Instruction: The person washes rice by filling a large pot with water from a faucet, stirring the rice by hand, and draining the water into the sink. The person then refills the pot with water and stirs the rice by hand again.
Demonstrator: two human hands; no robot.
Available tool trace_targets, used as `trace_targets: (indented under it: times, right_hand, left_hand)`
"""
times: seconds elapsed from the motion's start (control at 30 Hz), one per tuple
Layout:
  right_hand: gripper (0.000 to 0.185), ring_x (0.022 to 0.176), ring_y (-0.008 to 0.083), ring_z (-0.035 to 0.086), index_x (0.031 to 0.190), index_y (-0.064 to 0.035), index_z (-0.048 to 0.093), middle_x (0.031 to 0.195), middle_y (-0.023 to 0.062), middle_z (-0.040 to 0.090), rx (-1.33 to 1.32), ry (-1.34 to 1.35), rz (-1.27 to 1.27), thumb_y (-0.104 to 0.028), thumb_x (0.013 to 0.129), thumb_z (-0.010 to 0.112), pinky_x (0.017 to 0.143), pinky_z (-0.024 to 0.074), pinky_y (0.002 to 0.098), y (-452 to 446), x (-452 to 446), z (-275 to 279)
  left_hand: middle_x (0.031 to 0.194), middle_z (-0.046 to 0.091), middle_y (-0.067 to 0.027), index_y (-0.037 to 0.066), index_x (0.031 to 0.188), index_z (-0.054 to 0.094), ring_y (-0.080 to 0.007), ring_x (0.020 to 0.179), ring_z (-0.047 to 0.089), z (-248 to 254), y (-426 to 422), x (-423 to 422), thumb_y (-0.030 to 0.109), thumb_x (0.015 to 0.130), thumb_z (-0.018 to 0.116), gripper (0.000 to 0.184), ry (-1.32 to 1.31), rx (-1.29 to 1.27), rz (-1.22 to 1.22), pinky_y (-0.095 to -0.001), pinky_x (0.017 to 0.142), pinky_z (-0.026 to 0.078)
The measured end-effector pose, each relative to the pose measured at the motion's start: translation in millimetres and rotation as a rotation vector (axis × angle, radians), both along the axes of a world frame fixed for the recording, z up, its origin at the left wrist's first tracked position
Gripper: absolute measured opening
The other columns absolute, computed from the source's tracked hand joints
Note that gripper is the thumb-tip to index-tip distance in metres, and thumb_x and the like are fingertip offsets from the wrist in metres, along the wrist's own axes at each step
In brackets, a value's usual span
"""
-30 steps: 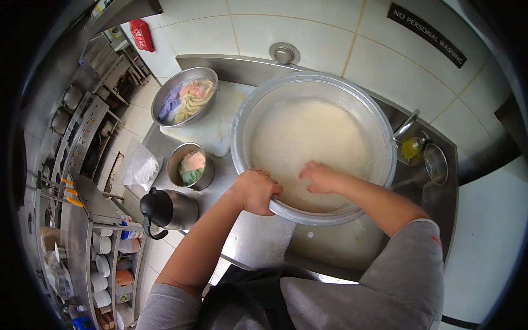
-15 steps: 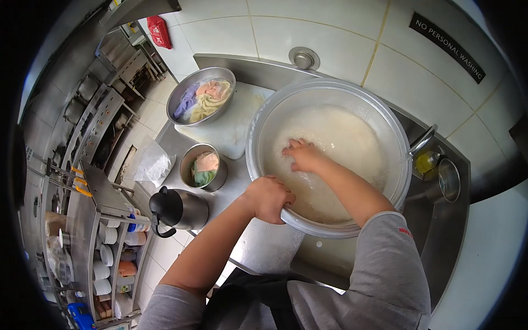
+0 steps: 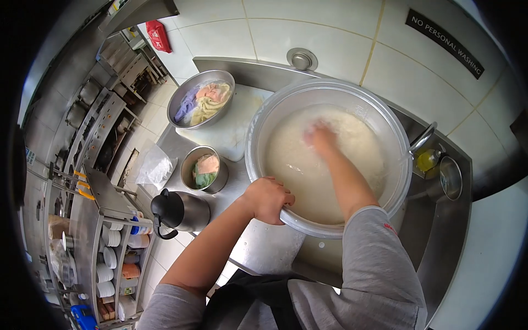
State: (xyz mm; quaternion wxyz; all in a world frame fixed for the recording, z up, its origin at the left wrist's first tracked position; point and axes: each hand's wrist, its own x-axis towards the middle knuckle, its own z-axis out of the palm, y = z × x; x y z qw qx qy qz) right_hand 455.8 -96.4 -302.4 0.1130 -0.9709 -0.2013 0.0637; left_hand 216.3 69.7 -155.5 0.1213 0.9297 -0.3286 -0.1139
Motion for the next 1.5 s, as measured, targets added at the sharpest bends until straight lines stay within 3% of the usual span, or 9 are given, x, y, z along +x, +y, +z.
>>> trace_targets:
  times: [0.27, 0.57, 0.73, 0.8, 0.9, 1.13, 1.2, 1.4, 1.5]
  right_hand:
    - [0.061, 0.141, 0.0325, 0.028, 0.144, -0.015, 0.04, 0.154, 0.0111, 0.029, -0.22, -0.149, 0.857, -0.039, 0.091, 0.055, 0.113, 0.0219, 0.0584, 6, -123, 19]
    - [0.056, 0.132, 0.0382, 0.039, 0.139, -0.0207, 0.047, 0.15, 0.0134, 0.037, -0.134, 0.002, 0.051, -0.047, 0.091, 0.054, 0.107, 0.0333, 0.0539, -104, -87, 37]
    - [0.051, 0.13, 0.0395, 0.041, 0.136, -0.0218, 0.051, 0.148, 0.0128, 0.04, -0.269, 0.316, 0.438, -0.039, 0.089, 0.06, 0.105, 0.038, 0.0495, -95, -141, 48]
    - [0.057, 0.129, 0.0351, 0.043, 0.137, -0.0248, 0.051, 0.146, 0.0122, 0.043, -0.315, 0.242, 1.107, -0.033, 0.083, 0.067, 0.105, 0.0386, 0.0489, -110, -150, 42]
    - [0.061, 0.13, 0.0315, 0.044, 0.136, -0.0264, 0.051, 0.142, 0.0112, 0.048, -0.165, 0.373, 0.979, -0.027, 0.078, 0.072, 0.104, 0.0391, 0.0475, -154, -116, 47]
    - [0.031, 0.105, 0.0281, 0.064, 0.108, -0.0155, 0.071, 0.115, 0.0096, 0.066, -1.049, 0.325, 0.283, -0.02, 0.078, 0.066, 0.082, 0.0517, 0.0449, -165, -100, 119]
    - [0.026, 0.102, 0.029, 0.065, 0.101, -0.0126, 0.073, 0.106, 0.01, 0.068, -0.762, 0.156, 0.096, -0.02, 0.078, 0.066, 0.082, 0.0508, 0.0472, -162, -67, 64]
    - [0.058, 0.138, 0.0307, 0.033, 0.141, -0.0234, 0.043, 0.151, 0.0074, 0.035, -0.043, -0.161, 0.255, -0.037, 0.087, 0.059, 0.098, 0.0385, 0.0646, -40, -89, 42]
    - [0.056, 0.139, 0.0309, 0.032, 0.139, -0.0253, 0.046, 0.149, 0.0041, 0.038, -0.244, -0.212, 0.489, -0.039, 0.087, 0.06, 0.102, 0.0323, 0.0681, -21, -100, 27]
  left_hand:
    - [0.079, 0.068, -0.0046, 0.016, 0.081, 0.068, -0.0248, 0.084, 0.065, 4, -1, -2, 0.042, 0.063, 0.073, 0.032, -0.008, 0.046, 0.014, -0.038, 0.083, 0.048]
    - [0.081, 0.068, -0.0052, 0.016, 0.083, 0.067, -0.0254, 0.085, 0.065, 3, -3, -3, 0.039, 0.062, 0.073, 0.032, 0.01, 0.08, 0.027, -0.0374, 0.082, 0.049]
    - [0.088, 0.071, -0.0062, 0.016, 0.087, 0.071, -0.0279, 0.089, 0.066, 7, -4, -2, 0.04, 0.066, 0.07, 0.032, 0.032, 0.116, 0.01, -0.0389, 0.081, 0.051]
    - [0.087, 0.071, -0.006, 0.016, 0.086, 0.071, -0.0272, 0.088, 0.066, 5, -4, -2, 0.039, 0.065, 0.07, 0.032, 0.021, 0.13, 0.021, -0.0382, 0.084, 0.05]
    - [0.081, 0.069, -0.0031, 0.016, 0.082, 0.068, -0.0245, 0.086, 0.065, 6, -4, -4, 0.035, 0.061, 0.073, 0.029, 0.014, 0.121, 0.036, -0.0368, 0.083, 0.049]
    - [0.082, 0.069, -0.0019, 0.016, 0.082, 0.069, -0.0234, 0.086, 0.065, 5, -5, -4, 0.034, 0.062, 0.072, 0.028, 0.007, 0.127, 0.036, -0.0364, 0.084, 0.049]
    - [0.082, 0.069, -0.0018, 0.016, 0.083, 0.069, -0.023, 0.087, 0.065, 3, -5, -3, 0.034, 0.062, 0.072, 0.028, 0.006, 0.124, 0.037, -0.0362, 0.084, 0.049]
    - [0.085, 0.071, -0.0048, 0.017, 0.086, 0.071, -0.0248, 0.088, 0.066, 8, -6, -2, 0.039, 0.064, 0.071, 0.032, 0.033, 0.15, 0.028, -0.0368, 0.086, 0.049]
    - [0.085, 0.071, -0.0048, 0.016, 0.085, 0.07, -0.0249, 0.087, 0.066, 5, -5, -3, 0.038, 0.064, 0.071, 0.031, 0.015, 0.14, 0.022, -0.0371, 0.086, 0.049]
